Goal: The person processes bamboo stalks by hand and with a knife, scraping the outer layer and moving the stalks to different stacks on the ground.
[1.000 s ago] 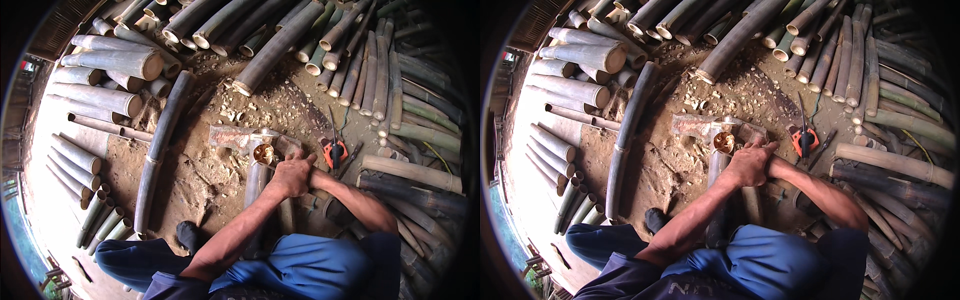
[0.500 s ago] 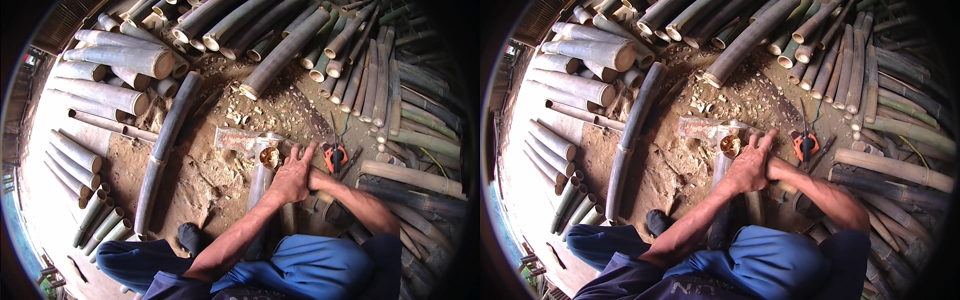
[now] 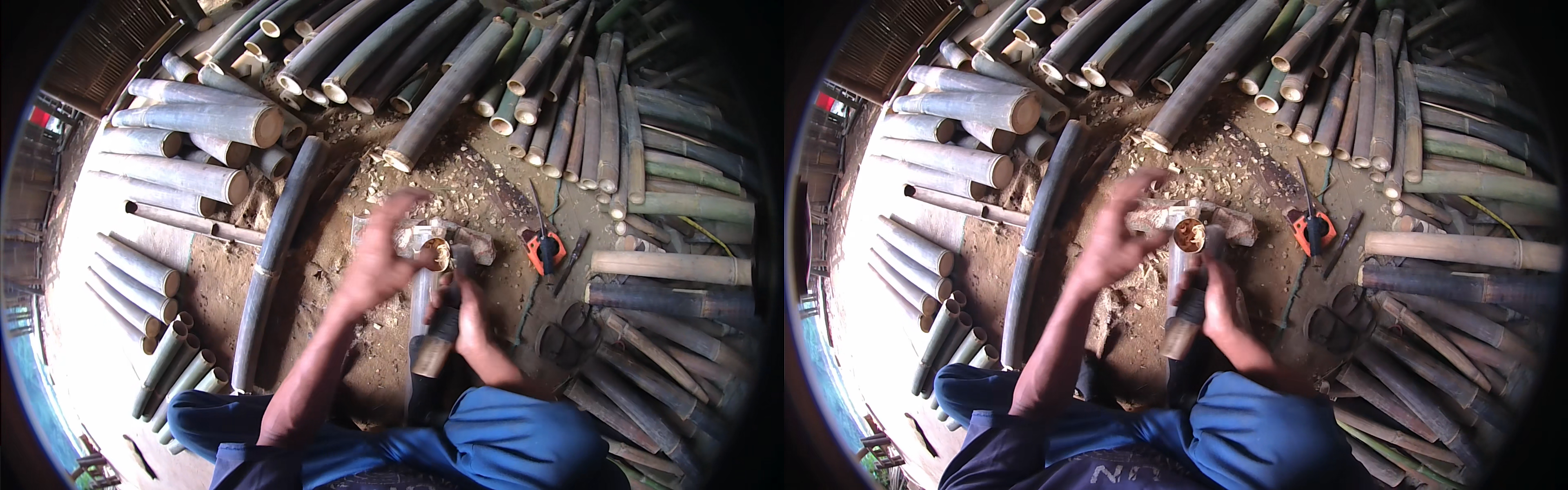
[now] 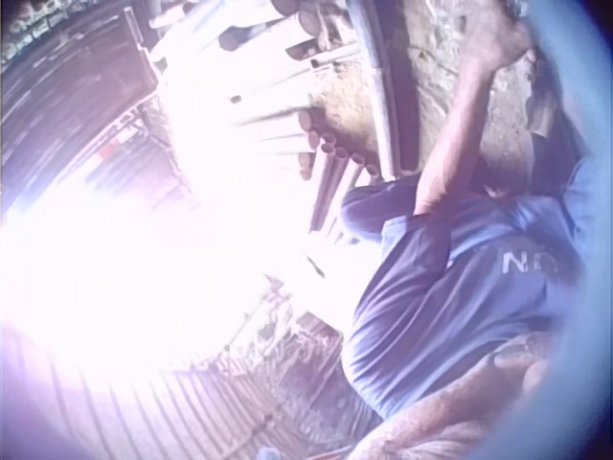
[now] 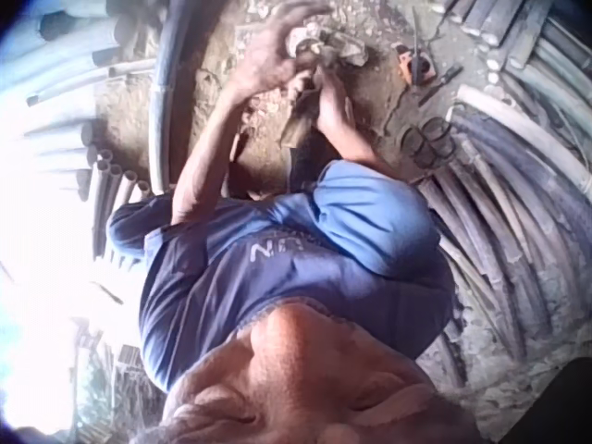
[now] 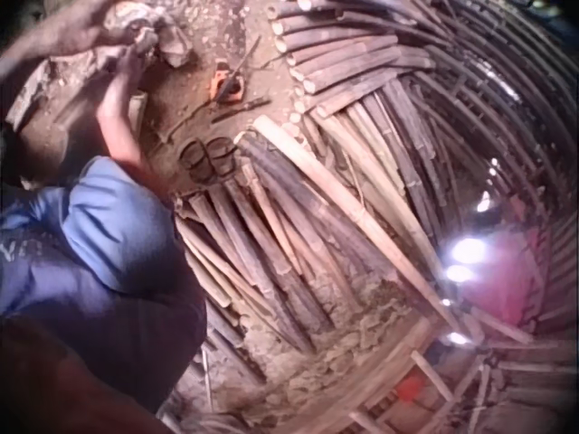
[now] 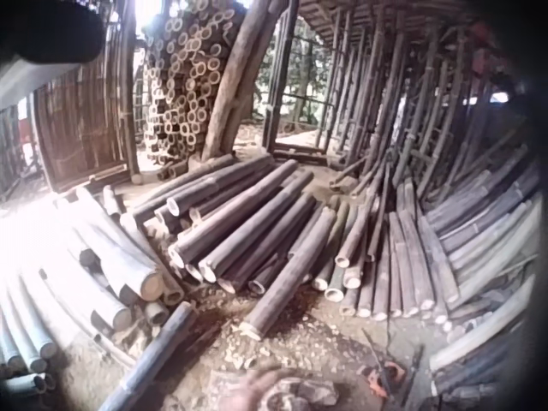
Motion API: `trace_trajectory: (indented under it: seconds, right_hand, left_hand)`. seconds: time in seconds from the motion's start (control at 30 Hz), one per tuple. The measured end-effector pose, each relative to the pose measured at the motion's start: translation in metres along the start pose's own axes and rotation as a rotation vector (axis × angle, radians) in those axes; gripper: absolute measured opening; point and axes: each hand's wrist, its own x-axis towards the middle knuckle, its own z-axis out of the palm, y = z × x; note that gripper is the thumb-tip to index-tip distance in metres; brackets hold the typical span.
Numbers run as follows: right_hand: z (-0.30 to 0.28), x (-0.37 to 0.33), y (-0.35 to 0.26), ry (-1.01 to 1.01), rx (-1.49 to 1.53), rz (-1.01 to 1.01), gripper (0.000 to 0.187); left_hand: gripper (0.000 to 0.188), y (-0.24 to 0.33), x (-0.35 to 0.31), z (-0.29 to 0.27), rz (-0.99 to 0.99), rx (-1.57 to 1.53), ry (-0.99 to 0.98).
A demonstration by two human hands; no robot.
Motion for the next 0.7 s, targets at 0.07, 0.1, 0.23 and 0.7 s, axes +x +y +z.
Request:
trace_trajectory:
  seconds: [0.07,0.1,0.23,0.7]
  right_hand:
    - [-0.017,0.000,-0.020,0.051,-0.355,-0.177,0.039]
    - [-0.040,0.007,-0.027,0.123,-0.519,-0.276,0.036]
    - [-0.147,0.041,-0.020,0.425,-1.481,-0.829,0.033]
    - [-0.105,0.010,-0.001,-0.028,-1.205,-0.508,0.044]
  left_hand:
    - [0.081,-0.047,-0.019,-0.050,-0.016,0.128,0.356]
    - [0.077,-0.044,-0.031,-0.068,-0.151,0.158,0.388]
    - [0.094,-0.137,-0.113,-0.132,-0.827,0.835,0.640]
    - [0.057,-0.072,-0.082,-0.137,-0.611,0.327,0.333]
